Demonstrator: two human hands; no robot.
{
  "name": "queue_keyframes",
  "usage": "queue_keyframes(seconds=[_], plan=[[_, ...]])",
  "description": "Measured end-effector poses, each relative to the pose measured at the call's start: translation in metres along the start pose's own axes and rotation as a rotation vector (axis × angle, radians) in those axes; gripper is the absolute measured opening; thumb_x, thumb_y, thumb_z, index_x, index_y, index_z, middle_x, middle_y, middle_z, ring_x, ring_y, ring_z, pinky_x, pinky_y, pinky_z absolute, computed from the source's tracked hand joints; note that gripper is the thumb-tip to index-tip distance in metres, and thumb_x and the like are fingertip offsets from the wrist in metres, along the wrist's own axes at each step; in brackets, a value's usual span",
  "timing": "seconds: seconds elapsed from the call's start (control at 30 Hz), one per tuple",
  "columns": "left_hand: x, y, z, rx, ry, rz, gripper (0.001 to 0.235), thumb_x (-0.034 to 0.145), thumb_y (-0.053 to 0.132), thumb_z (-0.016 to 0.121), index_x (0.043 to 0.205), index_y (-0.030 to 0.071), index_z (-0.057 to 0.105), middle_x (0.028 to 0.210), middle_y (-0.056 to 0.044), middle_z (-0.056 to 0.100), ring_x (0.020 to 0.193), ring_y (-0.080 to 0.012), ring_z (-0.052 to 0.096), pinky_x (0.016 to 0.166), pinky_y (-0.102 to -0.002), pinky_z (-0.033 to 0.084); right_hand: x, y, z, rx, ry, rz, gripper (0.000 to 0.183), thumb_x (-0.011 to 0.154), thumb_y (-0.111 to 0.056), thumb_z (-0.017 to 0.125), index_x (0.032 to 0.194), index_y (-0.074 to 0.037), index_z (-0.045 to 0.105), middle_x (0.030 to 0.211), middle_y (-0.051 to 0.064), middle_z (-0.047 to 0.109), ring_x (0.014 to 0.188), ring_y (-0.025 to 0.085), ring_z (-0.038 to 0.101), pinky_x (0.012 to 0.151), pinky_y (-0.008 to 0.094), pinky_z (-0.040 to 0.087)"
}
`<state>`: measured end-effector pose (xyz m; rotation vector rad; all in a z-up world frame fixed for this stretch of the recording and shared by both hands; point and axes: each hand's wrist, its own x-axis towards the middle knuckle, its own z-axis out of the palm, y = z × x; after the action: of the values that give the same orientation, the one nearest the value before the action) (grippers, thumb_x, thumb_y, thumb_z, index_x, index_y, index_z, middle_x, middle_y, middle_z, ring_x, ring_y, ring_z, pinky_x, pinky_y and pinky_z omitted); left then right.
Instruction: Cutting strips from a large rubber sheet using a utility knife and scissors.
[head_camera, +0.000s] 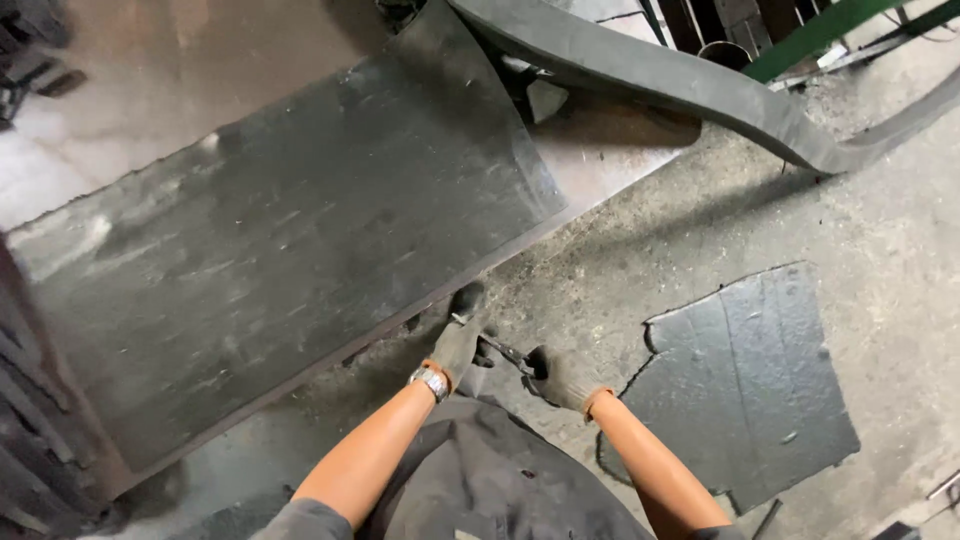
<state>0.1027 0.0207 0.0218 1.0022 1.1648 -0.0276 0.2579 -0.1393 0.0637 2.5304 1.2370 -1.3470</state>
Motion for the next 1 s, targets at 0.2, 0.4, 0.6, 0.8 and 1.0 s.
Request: queue_keyframes(seconds=[0.2, 0.4, 0.6, 0.8, 1.0], plan=[[0.137, -0.016, 0.044, -0.234, -0.218, 0.061, 0.052, 0.098, 0.045, 0.055, 0.095, -0.004, 0.071, 0.074, -0.01, 0.067, 0.061, -0.0188, 0.064, 0.065, -0.039, 0.056, 0.056, 0.024, -0.079, -0.074, -0.134, 0.18, 0.06, 0.082, -0.062, 0.071, 0.11, -0.008, 0.071, 0.092, 0.019, 0.075, 0.089, 0.034, 0.075, 0.077, 0.044, 0.056], [0.202, 0.035, 0.053, -0.281, 0.013, -0.152, 0.058, 0.105, 0.053, 0.052, 0.111, -0.002, 0.066, 0.086, -0.005, 0.063, 0.071, -0.0179, 0.062, 0.068, -0.038, 0.051, 0.109, 0.064, -0.155, -0.217, -0.093, 0.234, 0.081, 0.076, -0.082, 0.057, 0.111, -0.012, 0.074, 0.1, 0.023, 0.074, 0.098, 0.038, 0.073, 0.084, 0.05, 0.055], [0.212, 0.056, 0.058, -0.407, 0.085, -0.345, 0.044, 0.097, 0.045, 0.054, 0.097, 0.005, 0.073, 0.081, -0.007, 0.074, 0.065, -0.0213, 0.068, 0.064, -0.04, 0.054, 0.172, 0.098, -0.229, -0.303, -0.113, 0.126, 0.081, 0.08, -0.079, 0.053, 0.116, -0.01, 0.074, 0.105, 0.025, 0.075, 0.103, 0.041, 0.073, 0.089, 0.051, 0.055], [0.22, 0.045, 0.093, -0.653, 0.308, -0.372, 0.045, 0.1, 0.039, 0.053, 0.09, -0.001, 0.07, 0.075, -0.012, 0.069, 0.062, -0.0232, 0.064, 0.059, -0.041, 0.052, 0.257, 0.123, -0.297, -0.64, -0.19, -0.042, 0.08, 0.084, -0.078, 0.056, 0.109, -0.004, 0.074, 0.1, 0.028, 0.073, 0.101, 0.042, 0.071, 0.091, 0.049, 0.054], [0.205, 0.059, 0.155, -1.246, 0.758, -0.255, 0.036, 0.097, 0.034, 0.053, 0.084, 0.004, 0.067, 0.066, -0.007, 0.063, 0.056, -0.0201, 0.06, 0.054, -0.037, 0.048, 0.294, 0.092, -0.37, -0.715, -0.484, -0.153, 0.08, 0.084, -0.076, 0.057, 0.097, 0.001, 0.073, 0.07, 0.019, 0.074, 0.066, 0.029, 0.074, 0.065, 0.041, 0.057]])
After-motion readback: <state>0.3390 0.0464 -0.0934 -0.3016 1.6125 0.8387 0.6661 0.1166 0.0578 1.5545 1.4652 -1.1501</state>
